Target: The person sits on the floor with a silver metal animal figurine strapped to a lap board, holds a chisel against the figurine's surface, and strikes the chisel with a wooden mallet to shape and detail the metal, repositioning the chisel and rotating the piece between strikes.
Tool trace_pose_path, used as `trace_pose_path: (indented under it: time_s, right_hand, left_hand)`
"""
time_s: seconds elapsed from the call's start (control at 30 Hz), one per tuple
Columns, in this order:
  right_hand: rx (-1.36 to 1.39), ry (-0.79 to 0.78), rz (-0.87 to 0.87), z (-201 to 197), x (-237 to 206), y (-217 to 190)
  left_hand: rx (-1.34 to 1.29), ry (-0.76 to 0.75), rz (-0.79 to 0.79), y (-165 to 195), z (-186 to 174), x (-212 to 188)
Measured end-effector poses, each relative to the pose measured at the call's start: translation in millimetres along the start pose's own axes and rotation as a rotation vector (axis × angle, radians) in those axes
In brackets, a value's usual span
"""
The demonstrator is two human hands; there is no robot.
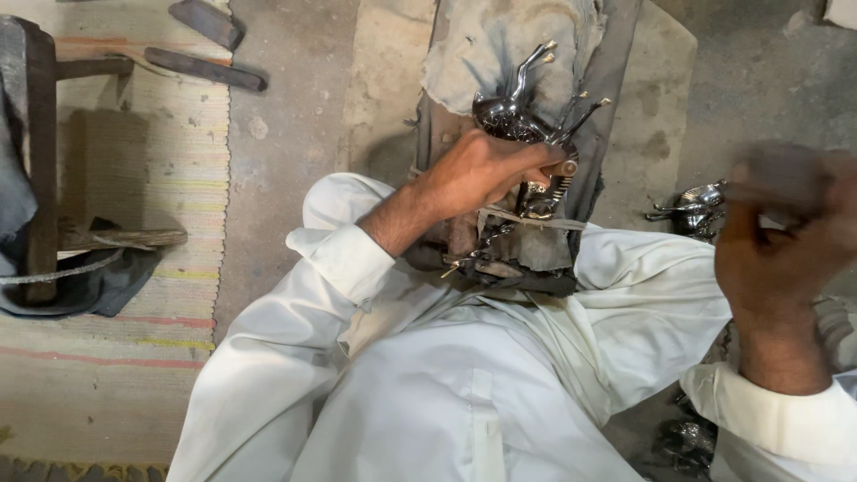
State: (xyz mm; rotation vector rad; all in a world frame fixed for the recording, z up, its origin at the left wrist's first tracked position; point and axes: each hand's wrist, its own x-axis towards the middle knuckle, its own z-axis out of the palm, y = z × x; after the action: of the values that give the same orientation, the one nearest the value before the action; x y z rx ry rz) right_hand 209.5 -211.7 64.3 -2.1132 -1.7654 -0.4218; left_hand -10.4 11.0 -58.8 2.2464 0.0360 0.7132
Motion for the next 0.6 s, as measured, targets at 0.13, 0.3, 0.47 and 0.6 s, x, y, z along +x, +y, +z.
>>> trace_pose_path:
  time_s: [0.13,0.3,0.47,0.6]
  right_hand:
    - [-0.164,-0.020,-0.089,-6.0,5.8,-9.0]
    - [-0.255,-0.068,-0.190,-12.9,9.5,-7.0]
    - [-0.205,-0.148,-0.128,-9.2,-2.0,6.0]
    - [-0.074,-0.111,-0.067,-3.9,-6.1,18.5]
  left_hand:
    - [0.011,-0.010,-0.019,-2.2,3.2,-1.5]
    - [0.014,-0.060,-0.084,-4.9,6.3,-0.4]
    - [0.041,0.005,-0.007,-5.0,6.8,-1.8]
    - [-0.020,0.017,-0.012,-4.4,7.0,0.5]
